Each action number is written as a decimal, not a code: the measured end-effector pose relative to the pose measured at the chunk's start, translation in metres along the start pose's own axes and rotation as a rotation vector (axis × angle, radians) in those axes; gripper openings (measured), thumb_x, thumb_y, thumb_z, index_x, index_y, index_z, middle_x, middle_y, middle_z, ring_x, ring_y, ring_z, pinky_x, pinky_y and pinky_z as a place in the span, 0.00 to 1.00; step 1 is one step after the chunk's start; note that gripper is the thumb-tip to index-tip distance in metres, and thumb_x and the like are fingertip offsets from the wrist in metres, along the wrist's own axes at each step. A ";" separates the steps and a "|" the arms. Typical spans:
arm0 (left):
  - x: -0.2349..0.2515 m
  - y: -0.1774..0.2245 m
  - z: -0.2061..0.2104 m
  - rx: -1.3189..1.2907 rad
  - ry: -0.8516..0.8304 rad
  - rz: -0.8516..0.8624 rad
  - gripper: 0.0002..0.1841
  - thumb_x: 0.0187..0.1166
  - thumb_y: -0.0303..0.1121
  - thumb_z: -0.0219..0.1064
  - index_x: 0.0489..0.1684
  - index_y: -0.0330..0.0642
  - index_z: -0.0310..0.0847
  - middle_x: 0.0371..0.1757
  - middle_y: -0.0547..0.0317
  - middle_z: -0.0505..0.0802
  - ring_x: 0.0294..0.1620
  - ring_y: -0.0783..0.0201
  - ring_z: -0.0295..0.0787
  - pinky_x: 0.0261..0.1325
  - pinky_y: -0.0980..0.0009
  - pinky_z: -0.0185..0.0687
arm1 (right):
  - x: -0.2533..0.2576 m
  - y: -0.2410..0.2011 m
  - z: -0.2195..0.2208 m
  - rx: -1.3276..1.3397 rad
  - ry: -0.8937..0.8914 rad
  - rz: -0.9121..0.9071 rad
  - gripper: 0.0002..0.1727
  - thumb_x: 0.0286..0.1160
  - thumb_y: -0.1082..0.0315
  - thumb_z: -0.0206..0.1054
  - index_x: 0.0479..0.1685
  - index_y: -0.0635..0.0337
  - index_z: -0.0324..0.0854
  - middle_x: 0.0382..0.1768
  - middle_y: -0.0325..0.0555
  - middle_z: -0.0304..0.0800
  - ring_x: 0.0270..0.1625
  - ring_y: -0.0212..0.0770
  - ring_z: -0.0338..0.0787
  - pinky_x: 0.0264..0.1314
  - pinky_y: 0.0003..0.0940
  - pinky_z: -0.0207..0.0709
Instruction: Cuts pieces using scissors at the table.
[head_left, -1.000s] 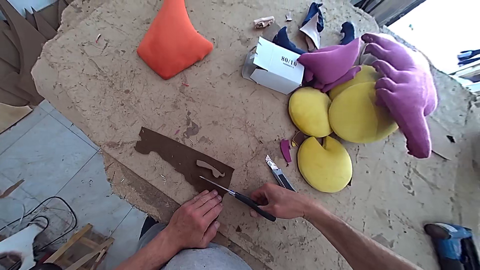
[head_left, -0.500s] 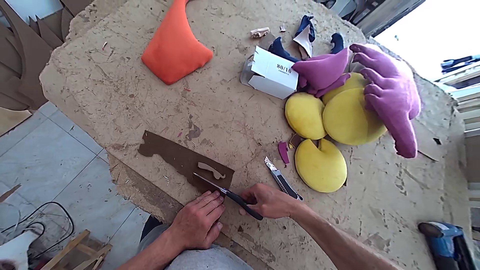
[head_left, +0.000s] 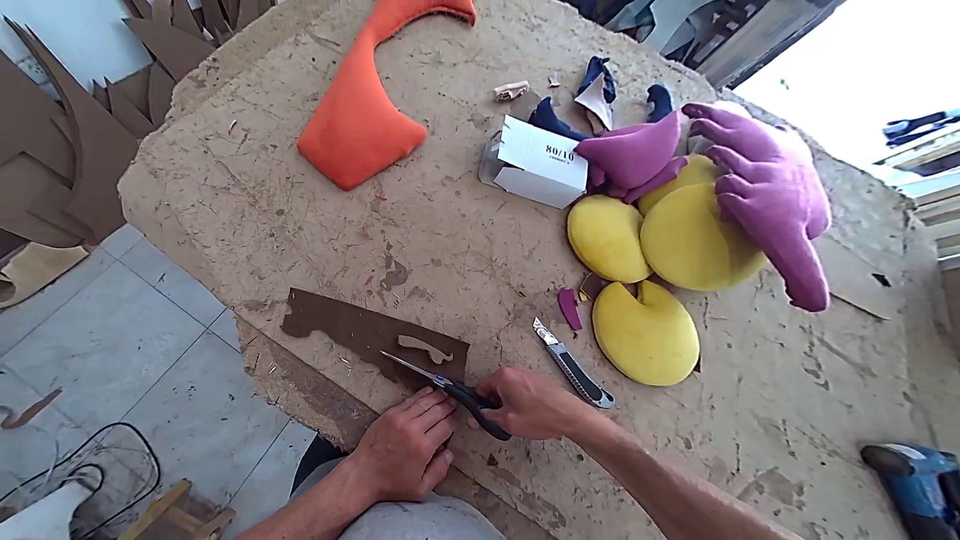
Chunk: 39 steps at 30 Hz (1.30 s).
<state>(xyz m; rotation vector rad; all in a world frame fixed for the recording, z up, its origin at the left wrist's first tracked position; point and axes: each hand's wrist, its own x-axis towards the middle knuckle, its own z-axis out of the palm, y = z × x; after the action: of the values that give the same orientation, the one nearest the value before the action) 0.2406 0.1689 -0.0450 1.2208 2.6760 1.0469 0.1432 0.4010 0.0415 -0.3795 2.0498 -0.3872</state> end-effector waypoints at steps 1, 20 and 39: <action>0.000 0.000 0.000 0.005 -0.001 0.002 0.25 0.85 0.46 0.52 0.69 0.41 0.84 0.77 0.51 0.86 0.85 0.57 0.74 0.90 0.58 0.63 | 0.001 -0.001 0.002 -0.008 0.013 -0.005 0.16 0.78 0.50 0.69 0.34 0.53 0.86 0.25 0.40 0.83 0.29 0.40 0.83 0.38 0.44 0.77; -0.047 -0.114 -0.101 0.246 -0.095 0.079 0.28 0.87 0.51 0.49 0.78 0.48 0.80 0.81 0.56 0.82 0.89 0.53 0.68 0.89 0.47 0.63 | -0.019 -0.084 0.092 0.133 0.291 0.368 0.26 0.66 0.40 0.66 0.42 0.55 0.85 0.30 0.51 0.89 0.40 0.56 0.92 0.41 0.60 0.80; -0.050 -0.123 -0.101 0.229 -0.078 0.154 0.28 0.87 0.48 0.48 0.75 0.44 0.83 0.78 0.55 0.86 0.86 0.52 0.73 0.85 0.53 0.69 | 0.015 -0.168 0.139 0.322 0.582 0.608 0.26 0.63 0.40 0.68 0.34 0.58 0.87 0.25 0.50 0.89 0.34 0.55 0.93 0.36 0.58 0.81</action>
<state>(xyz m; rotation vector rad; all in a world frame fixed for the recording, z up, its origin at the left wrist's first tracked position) 0.1652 0.0201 -0.0500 1.4932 2.7375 0.7024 0.2760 0.2277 0.0350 0.6136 2.4686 -0.4706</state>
